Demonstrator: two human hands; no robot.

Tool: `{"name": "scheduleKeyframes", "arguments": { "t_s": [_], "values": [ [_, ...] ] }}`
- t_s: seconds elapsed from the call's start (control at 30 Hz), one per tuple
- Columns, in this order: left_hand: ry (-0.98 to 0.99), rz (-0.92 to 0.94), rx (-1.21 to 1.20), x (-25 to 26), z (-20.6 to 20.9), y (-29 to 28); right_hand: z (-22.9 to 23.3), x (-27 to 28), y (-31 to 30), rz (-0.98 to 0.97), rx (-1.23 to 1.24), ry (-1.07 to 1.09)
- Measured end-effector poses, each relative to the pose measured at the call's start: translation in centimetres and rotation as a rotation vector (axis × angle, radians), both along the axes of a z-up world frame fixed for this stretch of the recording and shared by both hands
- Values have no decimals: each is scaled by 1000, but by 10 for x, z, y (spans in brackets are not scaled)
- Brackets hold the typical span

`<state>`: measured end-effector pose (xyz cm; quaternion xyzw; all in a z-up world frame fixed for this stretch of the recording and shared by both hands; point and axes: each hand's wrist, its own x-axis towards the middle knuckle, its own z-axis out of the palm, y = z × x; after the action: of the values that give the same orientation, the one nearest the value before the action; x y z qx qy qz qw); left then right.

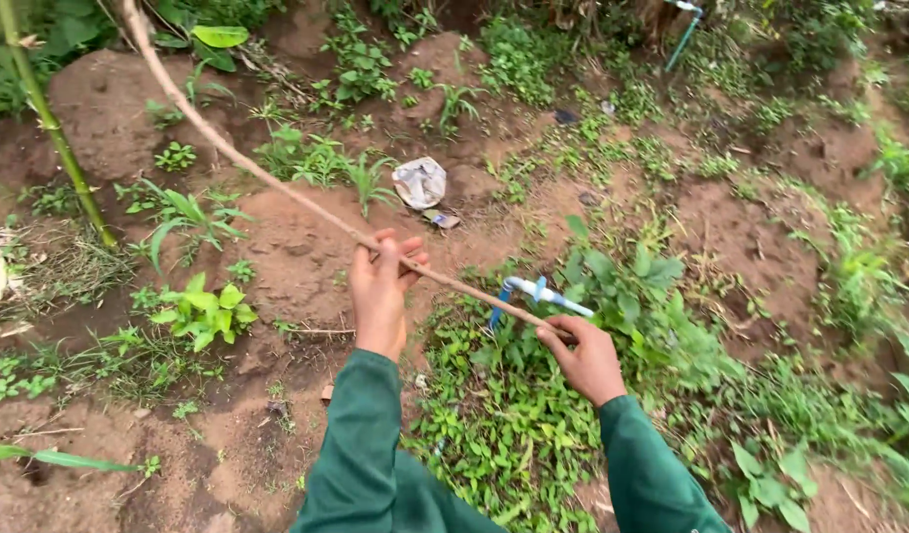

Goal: Tying and securing plant supports using flexible vines and sticks in an outdoor garden.

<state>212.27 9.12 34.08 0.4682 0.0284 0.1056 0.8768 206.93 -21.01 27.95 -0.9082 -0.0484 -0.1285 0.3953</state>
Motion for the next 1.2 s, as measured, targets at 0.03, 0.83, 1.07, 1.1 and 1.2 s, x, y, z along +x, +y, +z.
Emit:
{"name": "scheduleKeyframes", "arguments": {
  "t_s": [0.03, 0.83, 1.07, 1.1, 1.2],
  "values": [
    [0, 51, -50, 16, -6, 19, 1, 20, 23, 29, 39, 66],
    [283, -153, 74, 424, -111, 167, -19, 405, 226, 9, -119, 539],
    [345, -321, 302, 651, -205, 76, -98, 602, 140, -258, 73, 605],
    [369, -321, 294, 666, -204, 63, -105, 622, 122, -256, 65, 628],
    [356, -288, 347, 741, -178, 38, -116, 708, 81, -296, -140, 515]
  ]
}}
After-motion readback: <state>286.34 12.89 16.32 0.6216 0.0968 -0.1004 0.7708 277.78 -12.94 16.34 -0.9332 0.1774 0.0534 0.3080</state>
